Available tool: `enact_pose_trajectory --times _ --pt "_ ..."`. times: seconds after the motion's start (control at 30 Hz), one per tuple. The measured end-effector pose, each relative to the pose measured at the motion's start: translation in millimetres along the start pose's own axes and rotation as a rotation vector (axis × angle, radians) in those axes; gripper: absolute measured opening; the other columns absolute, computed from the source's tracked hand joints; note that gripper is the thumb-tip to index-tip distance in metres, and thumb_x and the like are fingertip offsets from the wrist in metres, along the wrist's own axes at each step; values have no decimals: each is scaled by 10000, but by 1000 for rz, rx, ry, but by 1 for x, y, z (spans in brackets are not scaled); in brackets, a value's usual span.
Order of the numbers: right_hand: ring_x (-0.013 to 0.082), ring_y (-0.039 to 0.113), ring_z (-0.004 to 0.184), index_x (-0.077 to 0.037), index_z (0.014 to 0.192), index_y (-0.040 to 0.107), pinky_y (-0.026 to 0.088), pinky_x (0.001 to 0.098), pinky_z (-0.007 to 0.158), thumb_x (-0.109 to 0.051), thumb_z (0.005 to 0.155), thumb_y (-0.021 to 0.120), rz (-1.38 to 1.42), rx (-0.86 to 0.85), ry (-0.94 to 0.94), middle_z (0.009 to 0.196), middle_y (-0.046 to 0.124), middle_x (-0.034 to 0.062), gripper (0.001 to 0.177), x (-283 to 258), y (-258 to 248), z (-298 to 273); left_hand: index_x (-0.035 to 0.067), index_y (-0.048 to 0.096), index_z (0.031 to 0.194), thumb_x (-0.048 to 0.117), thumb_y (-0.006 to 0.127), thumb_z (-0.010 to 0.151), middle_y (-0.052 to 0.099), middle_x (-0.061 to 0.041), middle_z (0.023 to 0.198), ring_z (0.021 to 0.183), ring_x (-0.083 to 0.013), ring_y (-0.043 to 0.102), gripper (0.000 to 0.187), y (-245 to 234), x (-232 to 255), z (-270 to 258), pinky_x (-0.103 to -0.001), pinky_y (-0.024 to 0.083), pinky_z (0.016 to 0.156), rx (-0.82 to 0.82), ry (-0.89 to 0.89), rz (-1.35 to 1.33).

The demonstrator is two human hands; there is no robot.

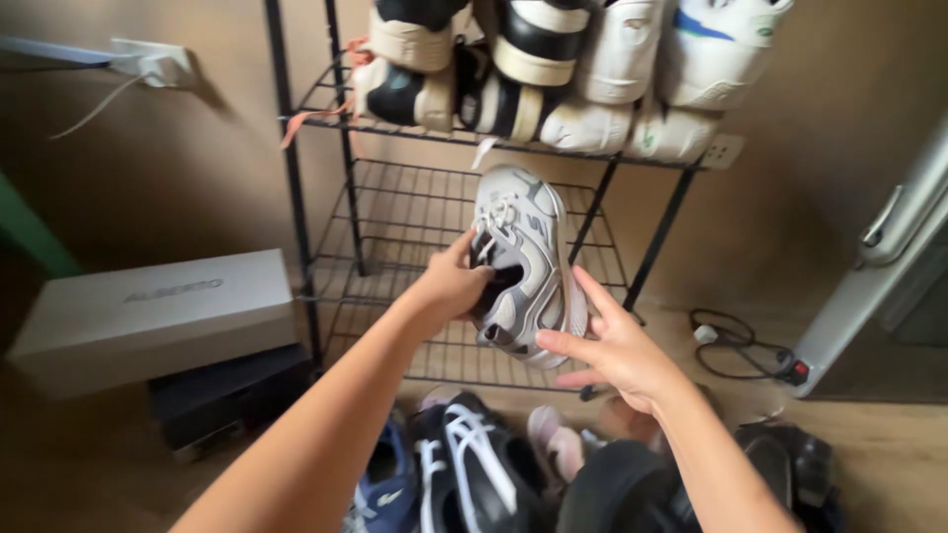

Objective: Organizing various pairs of shoes onto a multi-tier wire shoe rack.

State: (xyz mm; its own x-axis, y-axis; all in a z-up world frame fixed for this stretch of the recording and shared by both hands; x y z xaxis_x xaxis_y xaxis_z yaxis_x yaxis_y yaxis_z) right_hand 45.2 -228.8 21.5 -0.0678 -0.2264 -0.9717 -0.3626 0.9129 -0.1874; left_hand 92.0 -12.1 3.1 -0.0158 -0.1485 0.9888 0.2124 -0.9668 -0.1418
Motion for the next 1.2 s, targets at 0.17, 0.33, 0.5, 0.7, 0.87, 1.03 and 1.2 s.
enact_pose_trajectory --times 0.17,0.33,0.5,0.7,0.87,1.03,1.2 --pt "212 721 1038 -305 1619 212 636 461 758 -141 724 858 -100 130 -33 1274 710 63 1116 23 -60 30 240 405 1557 454 631 887 633 -82 1322 1132 -248 622 738 79 -8 16 -464 532 845 -185 -215 -265" --pt "167 731 977 -315 1610 267 636 398 729 -117 717 863 -123 224 -93 1218 725 37 1092 50 -110 68 93 295 1527 347 893 743 617 -127 1386 1249 -242 614 1019 143 -17 52 -405 544 988 -254 201 -286" --pt "156 677 964 -168 1617 289 566 324 661 -81 716 841 -22 341 -341 1246 721 88 1061 71 -148 114 70 430 1475 286 861 719 677 -113 1274 1102 -199 683 897 171 -18 79 -351 593 862 -173 168 -450" --pt "158 686 1030 -60 1580 278 575 295 747 -14 736 795 169 363 -407 1316 679 95 991 109 -176 152 41 409 1552 228 781 862 681 -117 1291 1107 -153 660 806 214 -38 114 -292 541 947 -229 321 -546" --pt "176 650 1150 -7 1575 324 539 285 928 7 775 789 -6 378 -568 1355 671 161 926 110 -191 151 82 176 1610 260 697 942 586 -112 1433 1264 -174 574 866 240 -63 138 -306 448 1051 -216 291 -488" --pt "164 569 1312 -5 1538 380 542 316 970 13 791 769 -97 418 -602 1462 568 147 842 101 -190 149 86 19 1615 424 635 983 462 -170 1540 1399 -252 490 945 245 -76 160 -330 379 1127 -201 255 -278" --pt "162 579 1276 -53 1556 358 552 315 957 7 807 737 -48 398 -575 1490 543 138 842 107 -187 157 96 182 1621 678 596 815 594 -271 1391 1296 -342 618 1077 233 -80 153 -337 469 1051 -106 88 87"
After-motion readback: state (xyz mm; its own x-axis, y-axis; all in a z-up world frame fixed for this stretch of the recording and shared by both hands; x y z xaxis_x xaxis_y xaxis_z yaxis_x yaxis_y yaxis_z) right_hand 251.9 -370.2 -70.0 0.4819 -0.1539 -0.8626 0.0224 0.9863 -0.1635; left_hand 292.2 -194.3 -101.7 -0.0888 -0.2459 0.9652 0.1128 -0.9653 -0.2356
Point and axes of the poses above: each hand's wrist, its own z-axis towards the middle knuckle, its own y-axis out of the palm, x = y × z, the point moved 7 cm from there along z, towards the middle knuckle
